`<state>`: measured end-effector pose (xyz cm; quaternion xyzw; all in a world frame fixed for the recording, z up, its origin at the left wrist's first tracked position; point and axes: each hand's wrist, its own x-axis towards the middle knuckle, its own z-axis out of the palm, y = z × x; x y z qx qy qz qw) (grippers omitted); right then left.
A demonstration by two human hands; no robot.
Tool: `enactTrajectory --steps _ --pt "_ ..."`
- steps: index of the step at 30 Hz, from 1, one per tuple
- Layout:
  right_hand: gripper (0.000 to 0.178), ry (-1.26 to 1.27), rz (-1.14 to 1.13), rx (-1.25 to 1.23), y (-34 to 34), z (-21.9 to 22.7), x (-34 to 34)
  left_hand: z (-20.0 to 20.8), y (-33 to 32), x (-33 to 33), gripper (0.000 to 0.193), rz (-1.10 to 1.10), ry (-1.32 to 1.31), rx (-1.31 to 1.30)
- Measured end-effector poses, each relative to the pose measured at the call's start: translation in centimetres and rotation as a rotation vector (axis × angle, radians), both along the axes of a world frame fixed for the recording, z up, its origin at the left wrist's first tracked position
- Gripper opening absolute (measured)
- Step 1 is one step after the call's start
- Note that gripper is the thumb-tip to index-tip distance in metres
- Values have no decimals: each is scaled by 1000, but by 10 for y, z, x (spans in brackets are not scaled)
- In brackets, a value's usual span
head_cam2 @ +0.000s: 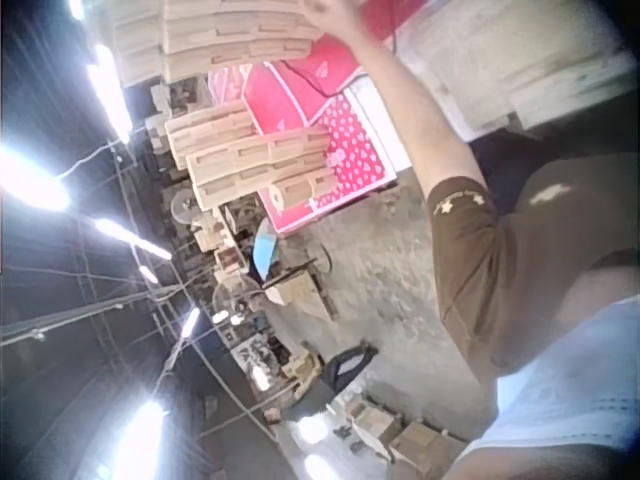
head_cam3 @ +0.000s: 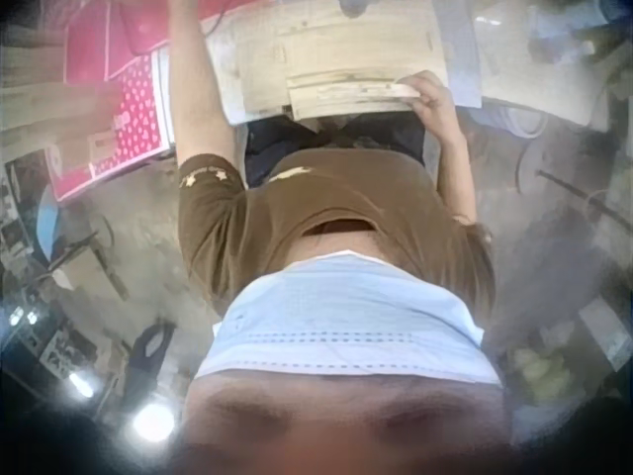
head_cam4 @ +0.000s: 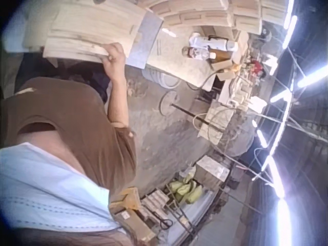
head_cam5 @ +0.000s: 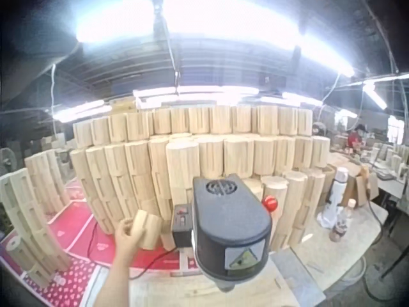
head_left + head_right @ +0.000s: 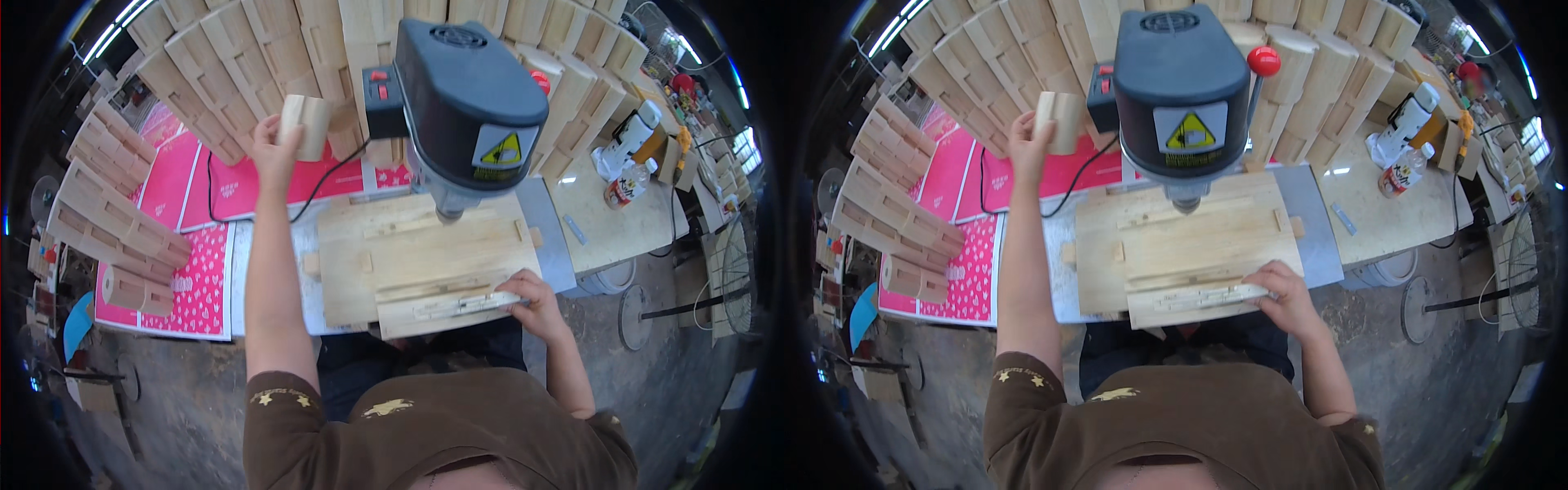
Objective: Using a drill press to bore holes into wooden blocks.
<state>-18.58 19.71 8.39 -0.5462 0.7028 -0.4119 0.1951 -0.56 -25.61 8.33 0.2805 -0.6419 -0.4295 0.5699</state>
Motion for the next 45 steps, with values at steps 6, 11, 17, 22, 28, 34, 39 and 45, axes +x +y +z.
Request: enactTrajectory --steps 6,11,17,22,28,34,39,45 --pt "27 -3 -33 -13 -10 -6 -25 48 118 85 39 -256 -190 229" --pt "27 -27 51 -31 -31 -10 -37 38 196 79 36 -551 -547 394" --pt "23 -48 117 24 -34 -6 -36 13 213 73 37 -629 -613 493" --pt "24 -49 110 3 -32 -9 -41 -1 210 67 39 -666 -585 524" --pt "25 -51 156 12 -37 -6 -36 -11 226 34 37 -792 -492 565" --pt "26 57 103 -32 -41 -12 -20 -57 270 10 40 -104 -4 250" --pt "31 140 -74 -114 -27 -17 -11 -75 333 40 50 79 -471 -170" --pt "30 286 -138 -171 -45 -29 -43 -73 315 12 70 189 -684 -247"
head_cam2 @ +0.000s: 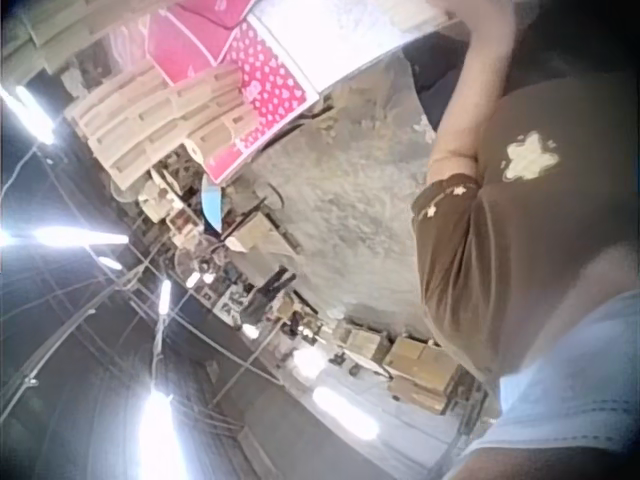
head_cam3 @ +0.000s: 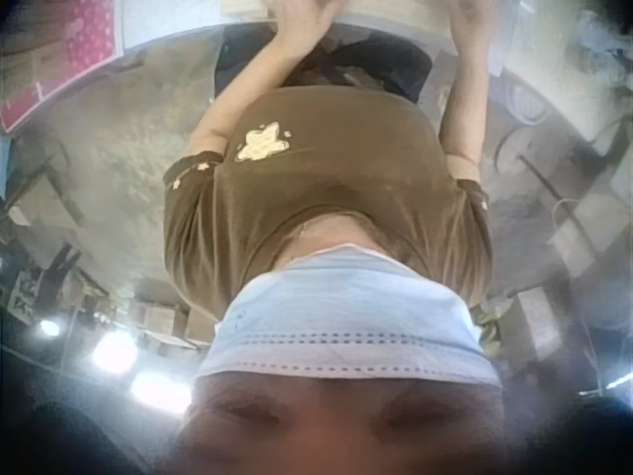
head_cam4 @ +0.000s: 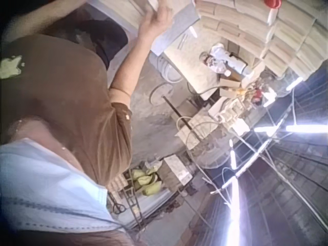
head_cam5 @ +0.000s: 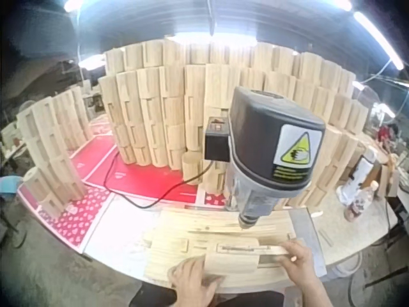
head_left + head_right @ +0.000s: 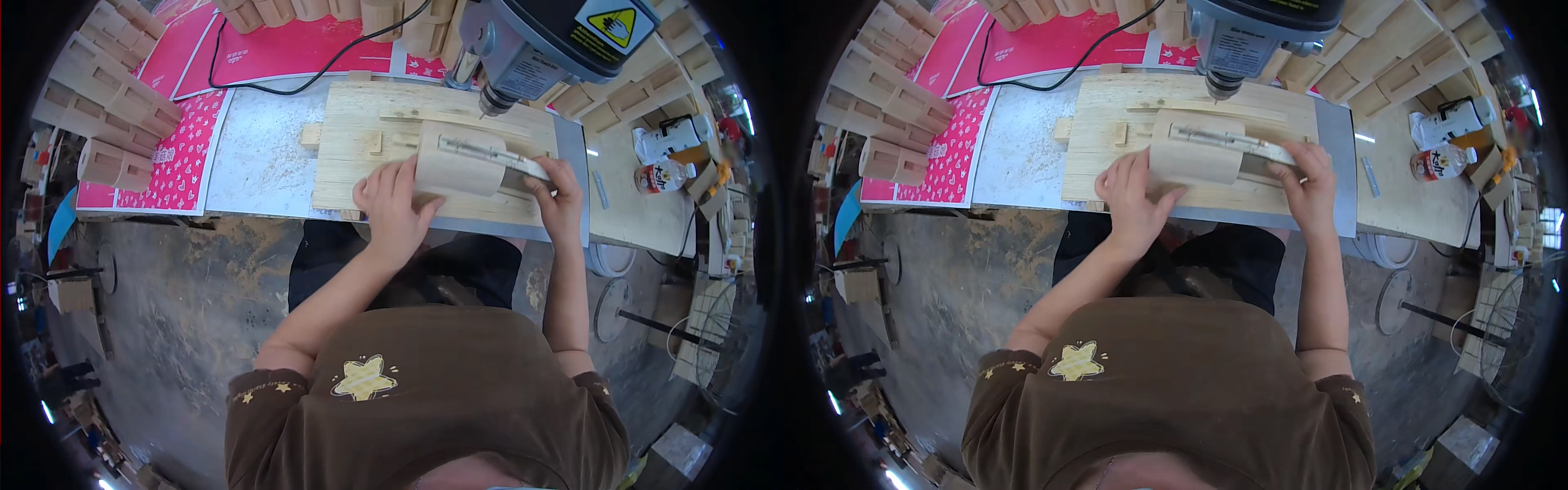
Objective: Using a drill press to bore holes into wooden blocks.
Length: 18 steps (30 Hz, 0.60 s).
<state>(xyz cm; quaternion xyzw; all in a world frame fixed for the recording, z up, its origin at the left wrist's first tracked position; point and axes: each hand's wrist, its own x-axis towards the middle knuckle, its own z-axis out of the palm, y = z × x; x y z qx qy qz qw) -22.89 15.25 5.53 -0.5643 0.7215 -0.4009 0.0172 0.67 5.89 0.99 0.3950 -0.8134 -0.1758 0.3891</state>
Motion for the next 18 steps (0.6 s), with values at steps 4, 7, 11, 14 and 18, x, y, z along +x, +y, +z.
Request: enactTrajectory --steps 4,7,11,14,18 --pt "30 -110 -1 -19 -29 3 -12 -1 -34 -23 70 62 -84 51" --pt "29 -193 24 -19 -45 3 -11 -2 -51 -18 68 33 -81 19" --pt "32 -226 89 -22 -48 -3 -10 -8 -59 -2 61 2 -48 27" --pt "45 -243 113 -179 -43 13 -22 -11 -62 -2 57 1 -37 10" --pt "31 -10 -1 -593 -54 129 -55 -12 -61 -5 55 -23 -56 18"
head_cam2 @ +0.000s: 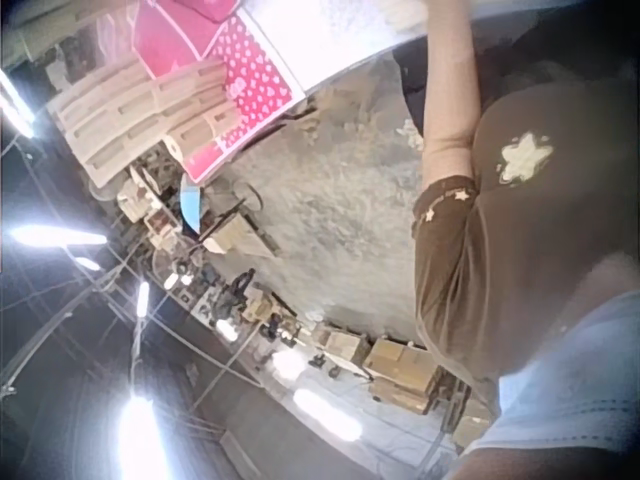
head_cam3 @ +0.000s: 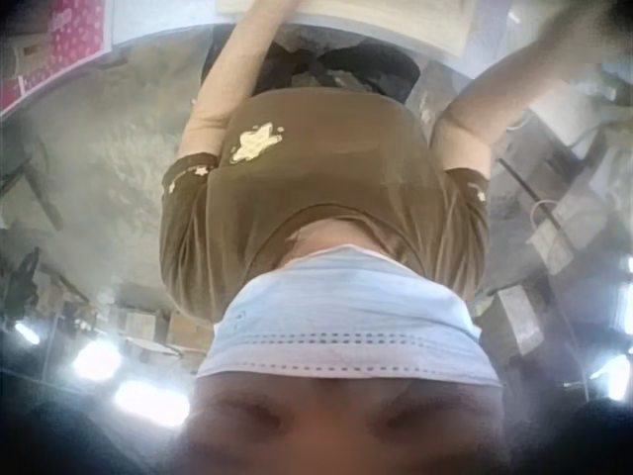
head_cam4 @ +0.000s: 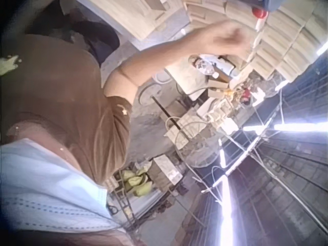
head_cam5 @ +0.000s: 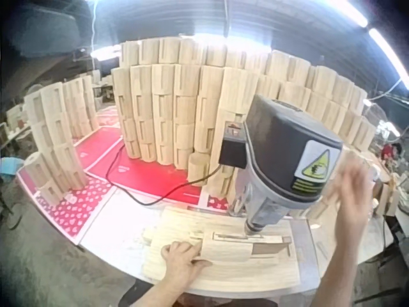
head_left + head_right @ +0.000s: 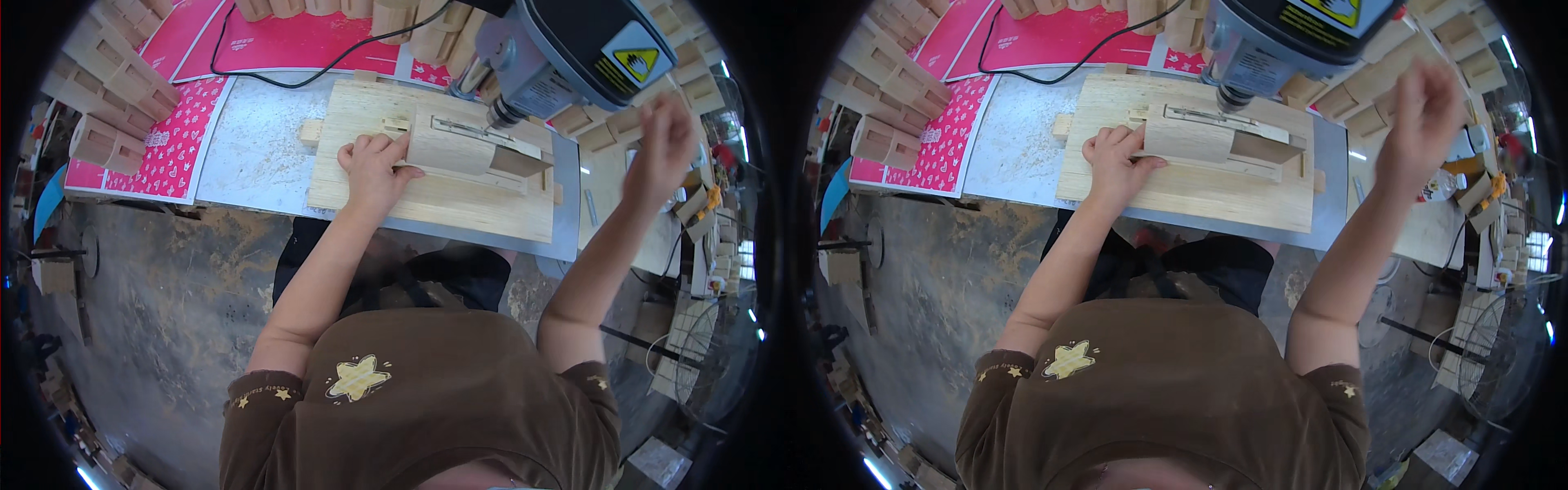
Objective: Using a drill press to bore holes into wooden blocks.
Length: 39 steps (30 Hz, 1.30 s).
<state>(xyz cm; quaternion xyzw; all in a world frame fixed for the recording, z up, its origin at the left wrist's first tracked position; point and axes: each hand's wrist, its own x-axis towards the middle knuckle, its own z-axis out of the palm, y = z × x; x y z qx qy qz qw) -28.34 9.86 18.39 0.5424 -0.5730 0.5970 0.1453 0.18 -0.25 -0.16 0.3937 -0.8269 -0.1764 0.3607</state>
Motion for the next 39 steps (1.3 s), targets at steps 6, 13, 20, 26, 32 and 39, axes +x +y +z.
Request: enactTrajectory --steps 6,13,20,26,32,39 --pt "30 -112 -148 6 -78 46 -27 3 -2 -3 55 -18 -17 -37" --pt "19 208 -235 248 29 -13 99 -4 -1 3 55 13 -43 -63" --pt "12 263 -266 63 11 -99 88 0 -1 -2 55 3 -48 -72" --pt "13 221 -231 109 20 -25 82 -2 -1 2 57 3 -83 -48" --pt "34 127 -263 443 -52 81 30 -2 14 -39 56 -59 -50 -122" --pt "20 76 -70 373 26 13 77 -5 12 -30 56 -38 -75 -48"
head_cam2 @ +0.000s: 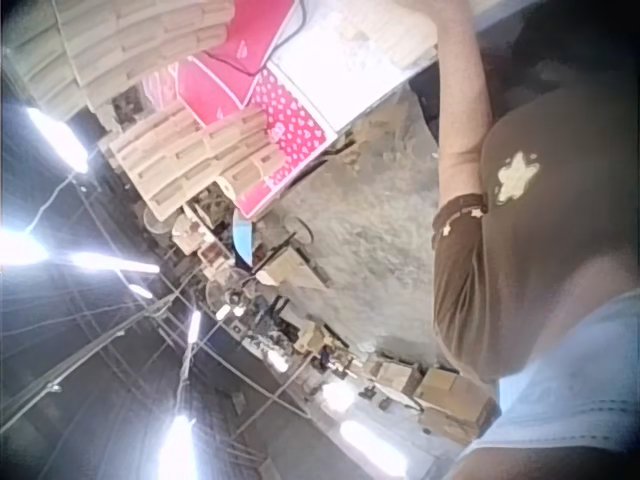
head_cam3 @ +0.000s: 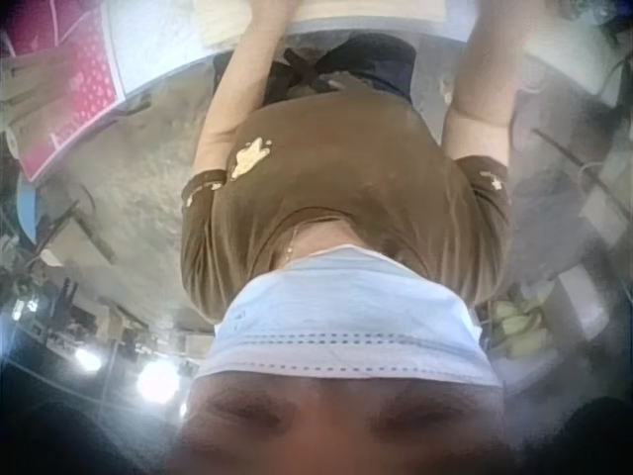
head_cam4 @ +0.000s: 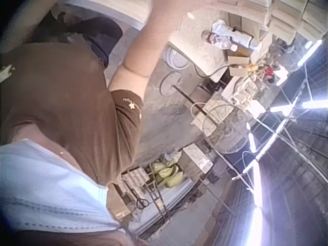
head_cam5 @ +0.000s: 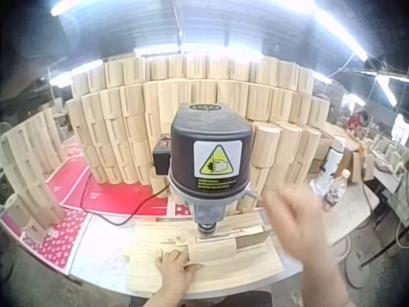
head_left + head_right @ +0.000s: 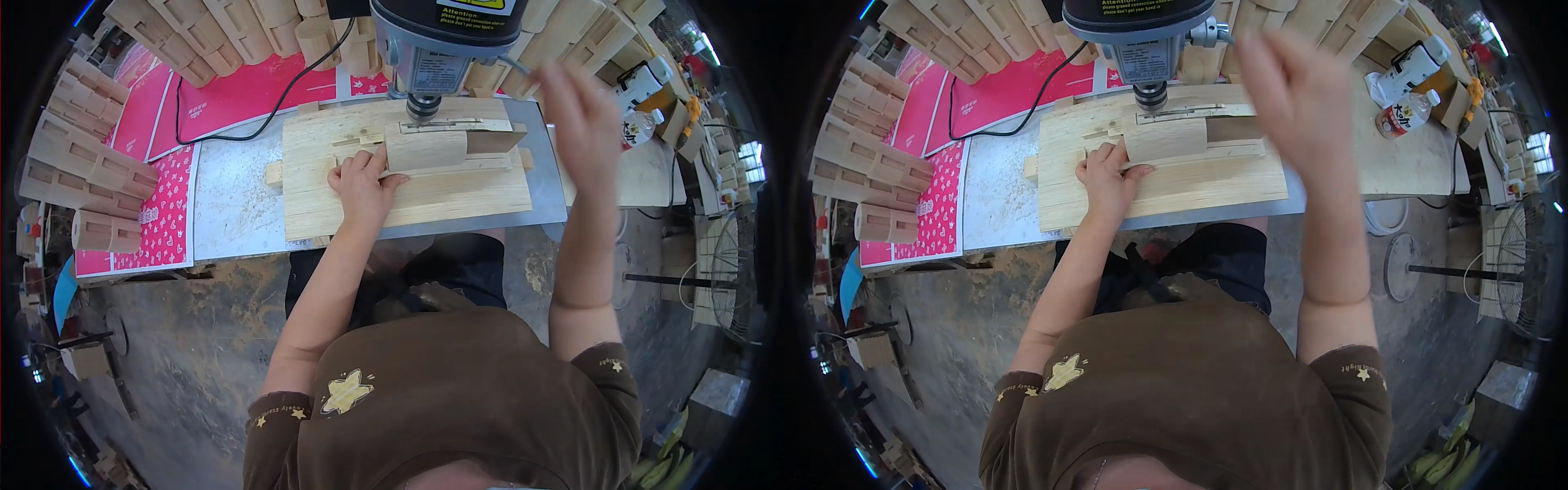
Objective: Using a drill press to bore holes into wooden blocks.
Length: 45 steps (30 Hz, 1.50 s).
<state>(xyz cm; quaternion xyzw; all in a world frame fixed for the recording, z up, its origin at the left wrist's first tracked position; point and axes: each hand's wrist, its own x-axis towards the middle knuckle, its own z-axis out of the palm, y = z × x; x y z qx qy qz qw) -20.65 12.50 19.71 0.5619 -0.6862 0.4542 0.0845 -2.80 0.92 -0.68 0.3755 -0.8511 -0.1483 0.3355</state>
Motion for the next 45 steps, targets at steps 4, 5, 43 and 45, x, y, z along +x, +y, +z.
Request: enactTrajectory --steps 4,5,43,45 --pt "7 60 -5 -225 1 -79 16 8 2 -3 55 -21 -3 27" --pt "5 159 -21 -315 -8 -98 11 8 2 -3 55 -26 -5 26" --pt "25 -37 282 451 54 -109 -30 80 -4 144 28 -369 246 377" --pt "25 -32 259 471 66 -108 -38 94 2 160 23 -281 520 702"
